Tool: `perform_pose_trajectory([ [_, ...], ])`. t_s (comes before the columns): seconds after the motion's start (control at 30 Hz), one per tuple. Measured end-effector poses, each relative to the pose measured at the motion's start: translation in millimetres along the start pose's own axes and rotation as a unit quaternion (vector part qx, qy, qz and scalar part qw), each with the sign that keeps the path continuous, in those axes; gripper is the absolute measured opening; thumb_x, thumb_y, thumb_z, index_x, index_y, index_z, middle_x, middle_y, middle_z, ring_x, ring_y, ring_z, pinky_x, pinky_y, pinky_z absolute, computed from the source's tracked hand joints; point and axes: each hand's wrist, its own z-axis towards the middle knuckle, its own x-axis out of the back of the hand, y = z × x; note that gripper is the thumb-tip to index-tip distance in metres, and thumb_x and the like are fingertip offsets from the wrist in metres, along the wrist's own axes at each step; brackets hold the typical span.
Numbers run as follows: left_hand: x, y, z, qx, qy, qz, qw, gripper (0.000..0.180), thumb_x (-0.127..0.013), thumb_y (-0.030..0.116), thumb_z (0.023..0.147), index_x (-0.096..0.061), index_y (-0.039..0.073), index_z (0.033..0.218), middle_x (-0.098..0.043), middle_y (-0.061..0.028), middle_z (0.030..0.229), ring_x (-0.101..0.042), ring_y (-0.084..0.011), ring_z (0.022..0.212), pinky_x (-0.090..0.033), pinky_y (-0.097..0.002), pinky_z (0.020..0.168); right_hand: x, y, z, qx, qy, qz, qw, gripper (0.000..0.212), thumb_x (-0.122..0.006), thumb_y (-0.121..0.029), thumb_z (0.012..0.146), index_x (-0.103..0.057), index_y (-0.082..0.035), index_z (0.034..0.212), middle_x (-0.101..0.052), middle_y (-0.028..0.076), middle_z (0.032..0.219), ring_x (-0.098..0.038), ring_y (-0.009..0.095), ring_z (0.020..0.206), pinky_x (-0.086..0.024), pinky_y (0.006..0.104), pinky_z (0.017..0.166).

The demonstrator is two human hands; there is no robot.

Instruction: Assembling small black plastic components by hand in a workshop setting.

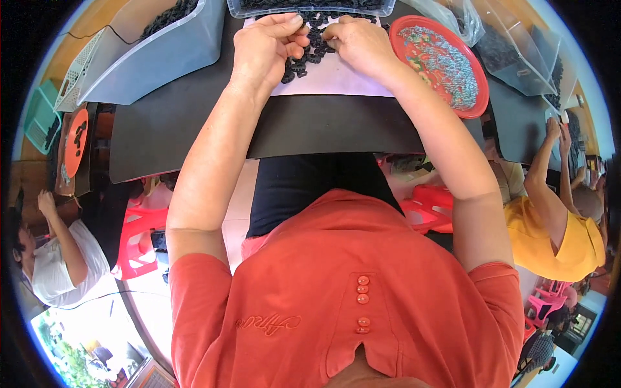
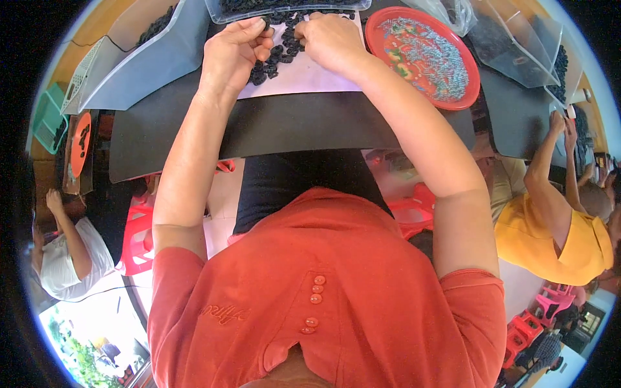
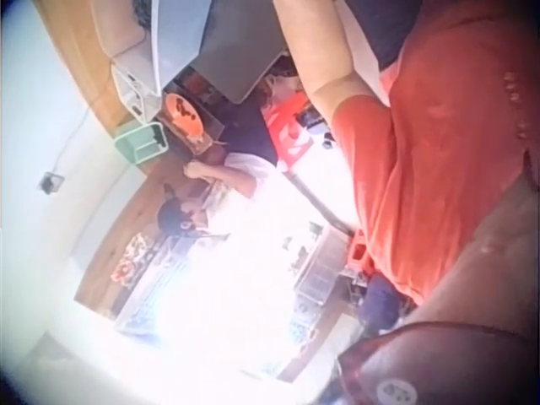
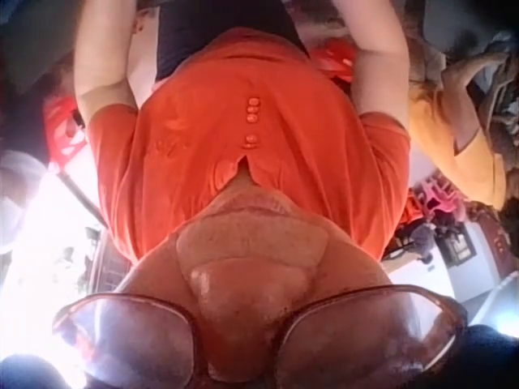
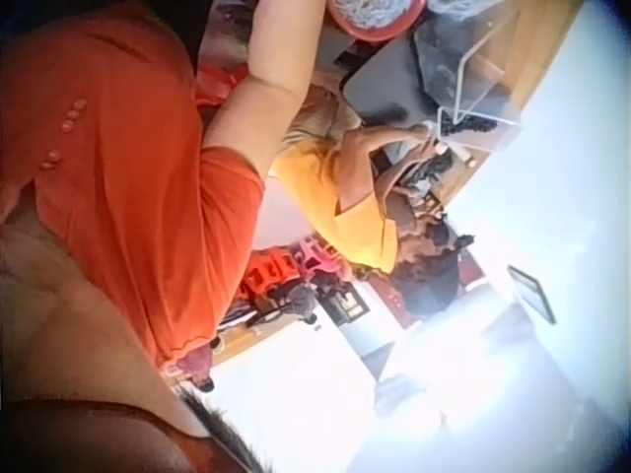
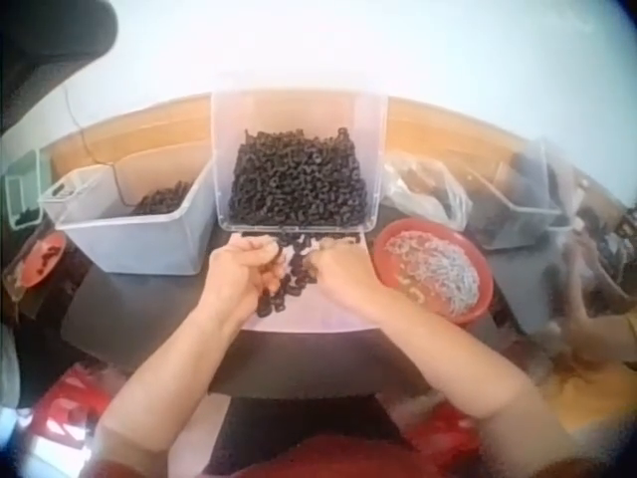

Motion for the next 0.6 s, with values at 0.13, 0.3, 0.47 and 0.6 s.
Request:
perform_pose_trajectory([
  [0.13,-0.6,-1.7,0.4,0.010,-0.002,0.007,1.000,0.017,-0.059,0.008,0.092,-0.058,-0.007,0.099,-0.062,-0.0153,0.087,-0.058,-0.0199,0.071,-0.045,-0.0291,0.060,2.6,3.8,0.7,-0.012,-0.036,0.000,0.999,0.015,-0.060,-0.019,0.082,-0.071,-0.015,0.092,-0.064,0.007,0.092,-0.063,0.028,0.089,-0.049,0.0433,0.073],
  [0.3,-0.5,-4.3,1.6,0.002,0.009,-0.022,1.000,0.013,-0.064,0.000,0.085,-0.062,-0.009,0.094,-0.065,-0.0167,0.080,-0.062,-0.0192,0.062,-0.048,-0.0265,0.051,2.0,4.9,-1.3,-0.018,-0.036,0.010,0.999,0.013,-0.061,-0.019,0.081,-0.069,-0.012,0.088,-0.063,0.008,0.090,-0.062,0.029,0.090,-0.049,0.0434,0.074],
  [0.47,-8.0,-3.0,-3.2,0.011,0.001,-0.003,1.000,0.014,-0.064,-0.001,0.085,-0.062,-0.009,0.096,-0.065,-0.0166,0.081,-0.061,-0.0184,0.062,-0.048,-0.0256,0.051,-2.0,8.4,-1.9,-0.027,-0.033,0.018,0.999,0.011,-0.063,-0.017,0.080,-0.064,-0.006,0.082,-0.064,0.009,0.089,-0.061,0.031,0.088,-0.048,0.0442,0.073],
  [0.6,-9.0,-5.2,-4.4,0.020,-0.009,0.028,0.999,0.017,-0.062,0.002,0.088,-0.061,-0.008,0.101,-0.065,-0.0149,0.083,-0.060,-0.0172,0.064,-0.046,-0.0250,0.052,-3.2,6.6,-5.6,-0.006,-0.006,0.016,1.000,0.009,-0.064,-0.014,0.078,-0.062,-0.005,0.081,-0.064,0.011,0.088,-0.062,0.030,0.086,-0.048,0.0435,0.071],
])
